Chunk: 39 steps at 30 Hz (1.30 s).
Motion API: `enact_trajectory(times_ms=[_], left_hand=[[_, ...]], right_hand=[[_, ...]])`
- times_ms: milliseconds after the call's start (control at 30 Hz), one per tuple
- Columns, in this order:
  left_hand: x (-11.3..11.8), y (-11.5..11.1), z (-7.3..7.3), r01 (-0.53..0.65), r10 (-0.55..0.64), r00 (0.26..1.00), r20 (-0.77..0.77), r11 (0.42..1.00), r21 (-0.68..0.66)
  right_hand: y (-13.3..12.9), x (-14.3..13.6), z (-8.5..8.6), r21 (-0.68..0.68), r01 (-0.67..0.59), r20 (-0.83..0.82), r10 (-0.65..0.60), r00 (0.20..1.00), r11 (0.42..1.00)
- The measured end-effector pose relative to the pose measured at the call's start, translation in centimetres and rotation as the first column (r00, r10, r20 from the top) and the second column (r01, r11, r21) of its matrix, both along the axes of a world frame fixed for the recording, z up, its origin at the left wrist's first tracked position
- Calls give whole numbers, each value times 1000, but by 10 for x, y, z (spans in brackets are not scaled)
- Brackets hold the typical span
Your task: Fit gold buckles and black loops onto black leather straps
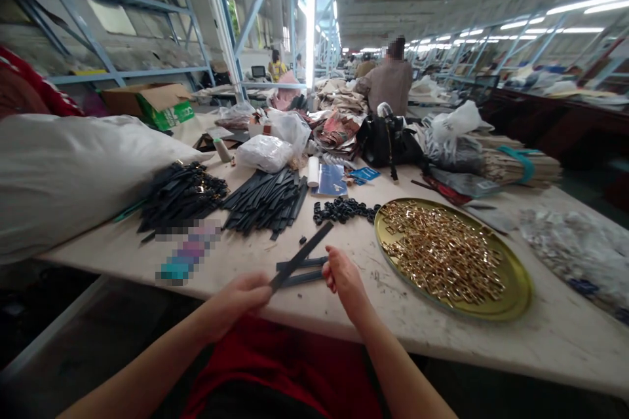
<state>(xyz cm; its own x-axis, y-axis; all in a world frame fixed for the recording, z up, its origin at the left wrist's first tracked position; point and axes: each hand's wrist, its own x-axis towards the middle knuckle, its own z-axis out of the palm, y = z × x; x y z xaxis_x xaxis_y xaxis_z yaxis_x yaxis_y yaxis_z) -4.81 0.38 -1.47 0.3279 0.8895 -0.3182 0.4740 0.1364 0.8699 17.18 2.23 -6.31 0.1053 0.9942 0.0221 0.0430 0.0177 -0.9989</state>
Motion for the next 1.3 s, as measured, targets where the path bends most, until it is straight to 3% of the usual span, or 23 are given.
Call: enact_trajectory(times_ms=[67, 167, 267, 400, 567, 700, 833, 967, 1067, 1133, 1200, 1233, 1300], left_hand=[[9, -18, 2, 45, 29, 968, 251, 957, -287], [23, -24, 0, 176, 69, 899, 432, 847, -501], [41, -12, -5, 249, 144, 826, 545, 774, -582], [62, 7, -9, 232, 310, 739, 598, 716, -658], [72, 21, -8, 160, 427, 743, 515, 633, -757], [74, 29, -9, 174, 463, 730, 503, 586, -791], [69, 39, -14, 158, 486, 707, 513, 599, -785], [50, 53, -18, 13, 489, 714, 501, 706, -708], [34, 62, -19, -99, 504, 731, 460, 745, -659], [27, 64, -20, -132, 516, 734, 441, 747, -652], [23, 63, -21, -132, 519, 734, 437, 741, -658], [22, 61, -21, -121, 518, 734, 439, 736, -666], [20, 56, -22, -86, 514, 729, 452, 724, -685]], right_hand=[[4, 0, 7, -128, -17, -235, -14, 972, 992], [9, 2, 9, -214, -33, -293, -32, 956, 976], [7, 0, 9, -288, -119, -294, 30, 955, 950], [6, -1, 14, -324, -191, -245, 112, 963, 927], [25, 9, 12, -351, -122, -91, 96, 991, 928], [43, 11, 7, -375, -131, -22, 132, 991, 918], [57, 12, 8, -364, -206, 45, 238, 970, 909], [82, 12, 10, -156, -153, 397, 204, 895, 976], [103, 0, 4, -1, -297, 674, 220, 705, 955], [114, -13, -2, -10, -422, 796, 263, 546, 907], [119, -22, -6, -43, -462, 858, 270, 436, 886], [120, -25, -7, -45, -453, 865, 261, 428, 890], [116, -24, -6, -28, -389, 819, 244, 519, 921]])
